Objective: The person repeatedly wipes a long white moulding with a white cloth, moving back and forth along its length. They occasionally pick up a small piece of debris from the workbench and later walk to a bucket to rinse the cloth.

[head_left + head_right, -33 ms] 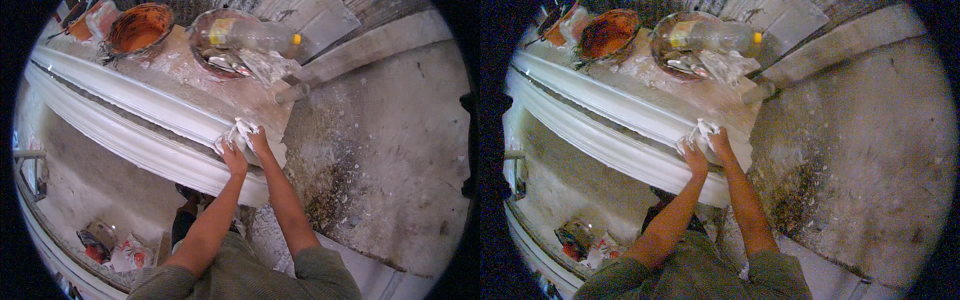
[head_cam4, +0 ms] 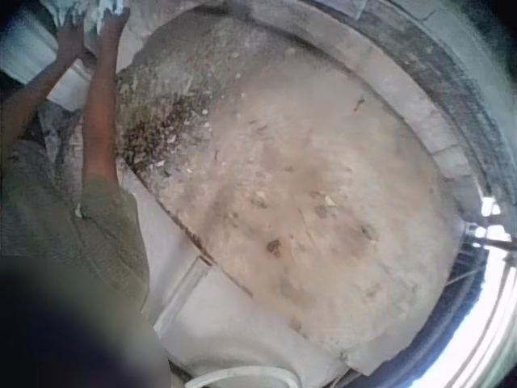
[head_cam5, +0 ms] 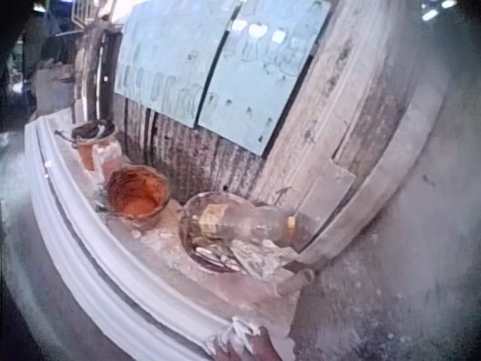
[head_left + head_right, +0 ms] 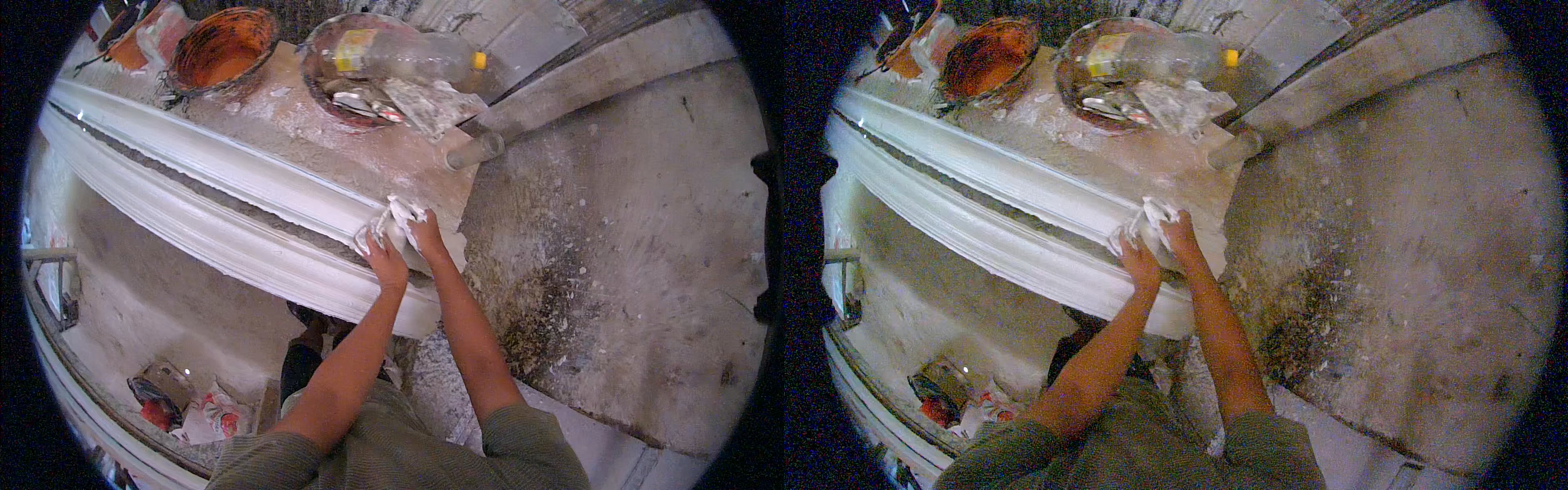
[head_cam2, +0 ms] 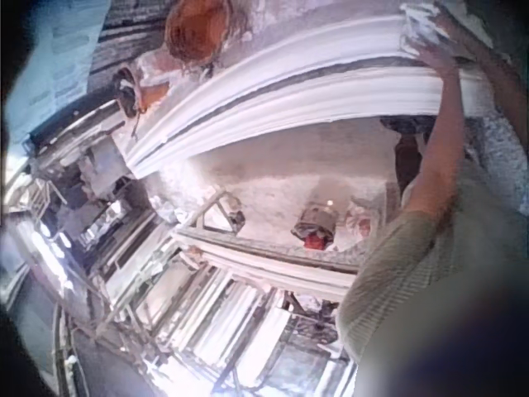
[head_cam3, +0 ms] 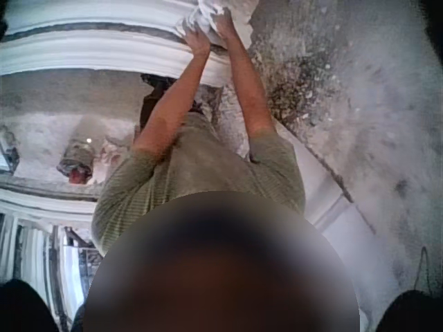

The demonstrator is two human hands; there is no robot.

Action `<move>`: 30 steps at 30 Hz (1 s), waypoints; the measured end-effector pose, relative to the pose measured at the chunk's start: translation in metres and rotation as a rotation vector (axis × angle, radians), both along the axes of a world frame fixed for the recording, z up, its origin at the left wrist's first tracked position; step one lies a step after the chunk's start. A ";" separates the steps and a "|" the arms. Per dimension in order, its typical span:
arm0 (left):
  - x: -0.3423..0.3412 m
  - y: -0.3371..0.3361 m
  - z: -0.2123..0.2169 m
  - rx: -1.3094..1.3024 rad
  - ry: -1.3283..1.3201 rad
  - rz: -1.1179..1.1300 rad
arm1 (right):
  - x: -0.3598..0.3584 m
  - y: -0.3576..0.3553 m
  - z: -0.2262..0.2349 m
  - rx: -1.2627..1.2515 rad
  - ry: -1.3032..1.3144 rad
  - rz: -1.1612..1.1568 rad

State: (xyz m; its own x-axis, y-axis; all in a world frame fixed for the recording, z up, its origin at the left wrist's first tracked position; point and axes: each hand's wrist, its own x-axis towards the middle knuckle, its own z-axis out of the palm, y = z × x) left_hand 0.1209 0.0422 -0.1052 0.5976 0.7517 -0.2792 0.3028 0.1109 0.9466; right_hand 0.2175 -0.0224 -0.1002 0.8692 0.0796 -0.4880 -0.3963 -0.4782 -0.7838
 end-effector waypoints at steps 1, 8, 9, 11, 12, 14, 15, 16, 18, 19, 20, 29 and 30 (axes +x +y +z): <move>-0.001 -0.020 -0.003 -0.011 -0.014 -0.001 | 0.001 -0.022 -0.021 -0.009 -0.030 -0.029; -0.006 -0.110 -0.002 -0.057 0.104 -0.068 | 0.007 -0.175 -0.154 -0.024 -0.110 -0.144; -0.007 -0.120 -0.005 -0.033 0.133 -0.074 | 0.005 -0.186 -0.162 0.072 -0.095 -0.205; -0.012 -0.139 -0.020 -0.104 0.131 -0.126 | -0.006 -0.204 -0.168 0.039 -0.080 -0.247; -0.015 -0.149 -0.030 0.032 0.177 -0.235 | -0.014 -0.213 -0.167 0.026 -0.076 -0.272; -0.021 -0.168 -0.048 0.221 0.335 -0.446 | -0.037 -0.229 -0.161 -0.002 -0.073 -0.318; -0.023 -0.177 -0.053 0.322 0.358 -0.502 | -0.050 -0.237 -0.158 -0.018 -0.072 -0.340; -0.026 -0.186 -0.056 0.263 0.253 -0.437 | -0.064 -0.244 -0.156 -0.038 -0.070 -0.361; -0.030 -0.201 -0.054 0.090 0.187 -0.449 | -0.089 -0.257 -0.154 -0.058 -0.076 -0.393; -0.032 -0.208 -0.050 0.112 0.151 -0.438 | -0.101 -0.263 -0.154 -0.069 -0.079 -0.405; -0.034 -0.215 -0.044 0.132 0.183 -0.522 | -0.112 -0.268 -0.154 -0.083 -0.079 -0.413; -0.049 -0.253 0.072 -0.275 -0.252 -0.895 | -0.135 -0.276 -0.135 -0.180 -0.189 -0.347; -0.044 -0.237 0.092 -0.433 -0.262 -0.888 | -0.131 -0.274 -0.129 -0.221 -0.218 -0.319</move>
